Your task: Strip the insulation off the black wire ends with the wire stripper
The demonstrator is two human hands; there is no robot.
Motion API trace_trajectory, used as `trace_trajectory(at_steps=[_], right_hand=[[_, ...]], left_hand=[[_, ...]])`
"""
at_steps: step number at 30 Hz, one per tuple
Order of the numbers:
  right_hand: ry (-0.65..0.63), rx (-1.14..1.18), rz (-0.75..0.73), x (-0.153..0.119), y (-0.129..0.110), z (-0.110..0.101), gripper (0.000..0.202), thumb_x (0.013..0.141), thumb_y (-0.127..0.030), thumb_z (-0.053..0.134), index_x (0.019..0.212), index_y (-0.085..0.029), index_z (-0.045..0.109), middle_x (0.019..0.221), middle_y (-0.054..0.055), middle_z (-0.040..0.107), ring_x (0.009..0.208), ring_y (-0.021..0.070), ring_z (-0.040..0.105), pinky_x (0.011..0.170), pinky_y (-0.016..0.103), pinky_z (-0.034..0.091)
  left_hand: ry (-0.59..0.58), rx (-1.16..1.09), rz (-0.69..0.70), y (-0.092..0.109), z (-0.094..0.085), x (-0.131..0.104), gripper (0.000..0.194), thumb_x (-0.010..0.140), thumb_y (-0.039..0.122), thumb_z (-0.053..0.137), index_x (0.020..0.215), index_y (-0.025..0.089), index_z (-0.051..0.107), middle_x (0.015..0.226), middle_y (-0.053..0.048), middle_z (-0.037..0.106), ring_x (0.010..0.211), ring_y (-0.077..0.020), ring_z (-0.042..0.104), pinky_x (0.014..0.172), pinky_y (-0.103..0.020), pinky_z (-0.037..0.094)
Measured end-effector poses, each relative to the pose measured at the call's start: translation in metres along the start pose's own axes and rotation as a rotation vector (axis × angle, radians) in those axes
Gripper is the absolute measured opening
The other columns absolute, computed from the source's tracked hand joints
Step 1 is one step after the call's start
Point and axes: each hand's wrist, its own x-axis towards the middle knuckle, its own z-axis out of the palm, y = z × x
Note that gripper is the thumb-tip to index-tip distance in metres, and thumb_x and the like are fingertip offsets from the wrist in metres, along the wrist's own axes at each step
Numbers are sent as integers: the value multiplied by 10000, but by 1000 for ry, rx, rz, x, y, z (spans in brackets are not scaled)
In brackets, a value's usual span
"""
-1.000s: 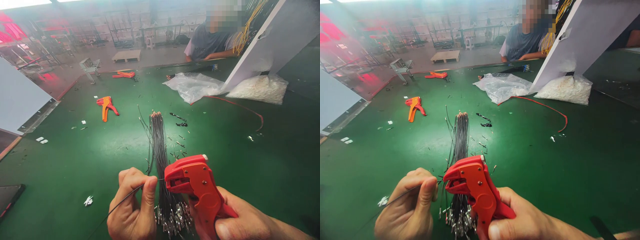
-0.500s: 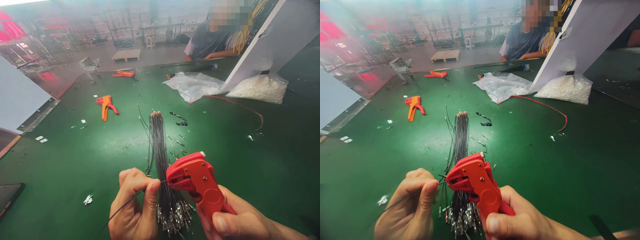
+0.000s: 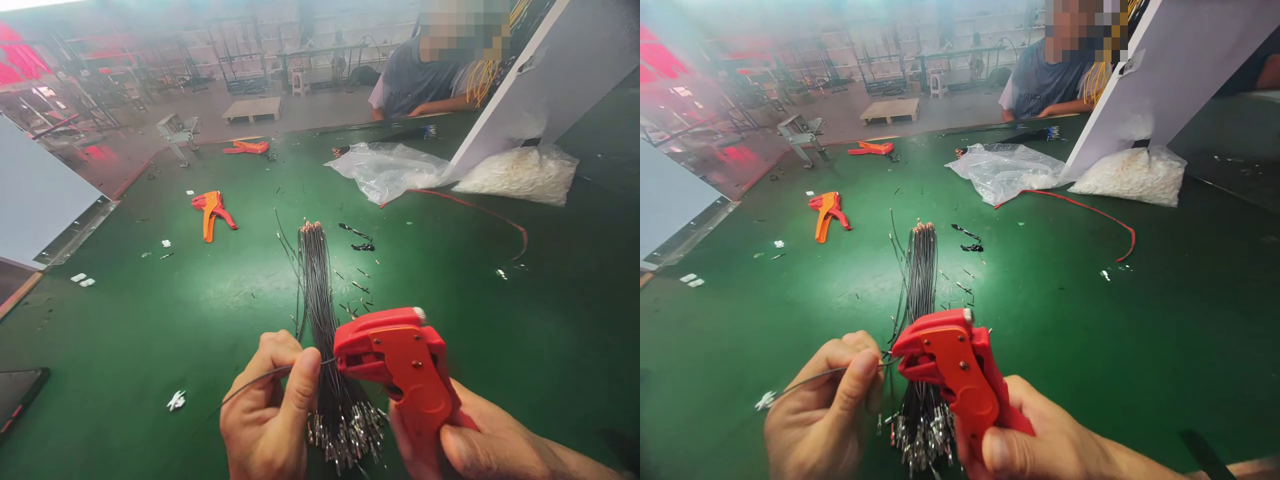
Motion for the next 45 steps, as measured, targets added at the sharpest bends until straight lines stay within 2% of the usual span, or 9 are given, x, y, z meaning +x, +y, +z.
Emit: trace_trajectory(at_steps=[3,6,9,14,22,27,34,41,45], right_hand=[[-95,-9,1,2,-5,2,474,742,-622,671,809,-169,552,684,-17,432,588,105,316,514,241,260],[-141,-57,-3,4,-9,2,447,739,-594,652,826,-170,540,723,-1,442,634,128,332,573,266,282],[-121,-66,-3,8,-10,0,437,754,-584,632,843,-167,534,742,8,444,662,138,350,603,272,305],[-264,-120,-47,12,-1,-8,420,800,-577,617,844,-171,518,730,0,431,639,127,371,570,256,327],[-113,-44,32,5,-8,4,446,714,-581,685,808,-172,536,712,-11,440,628,117,336,567,259,269],[-79,-82,46,0,-17,6,432,716,-575,672,802,-175,535,731,2,438,654,135,337,589,271,268],[-241,-63,-47,10,-1,-9,429,767,-572,652,857,-177,513,735,-4,442,633,123,358,580,260,298],[-102,-80,55,2,-12,2,430,721,-557,694,814,-173,526,741,5,463,649,130,356,596,274,280],[-92,-22,1,3,-12,5,427,742,-562,685,802,-177,511,708,-12,427,625,119,340,577,266,276]], left_hand=[[-23,-263,-341,3,0,7,353,885,343,690,599,198,541,511,42,499,485,-90,417,499,-235,329],[-18,-401,-491,5,2,11,359,832,363,750,593,194,543,476,53,500,453,-68,405,490,-208,325],[-13,-439,-516,8,4,12,388,790,372,788,562,191,530,440,55,486,442,-63,392,490,-200,326],[-5,-474,-605,8,5,11,362,779,365,795,575,180,562,456,58,500,433,-50,371,493,-191,327],[-96,-676,-727,10,7,14,342,831,373,734,585,167,616,389,50,476,469,-78,426,622,-219,446],[-113,-761,-743,9,4,14,340,860,356,707,589,171,619,389,46,476,503,-96,450,619,-227,439],[-98,-714,-740,9,7,15,345,832,372,721,580,174,592,365,57,416,477,-99,400,601,-238,418],[-95,-684,-748,5,9,13,327,805,369,753,593,169,605,365,64,423,457,-81,369,585,-215,393],[-110,-654,-737,4,10,13,356,790,389,748,558,173,586,348,72,353,456,-88,329,569,-223,374]])
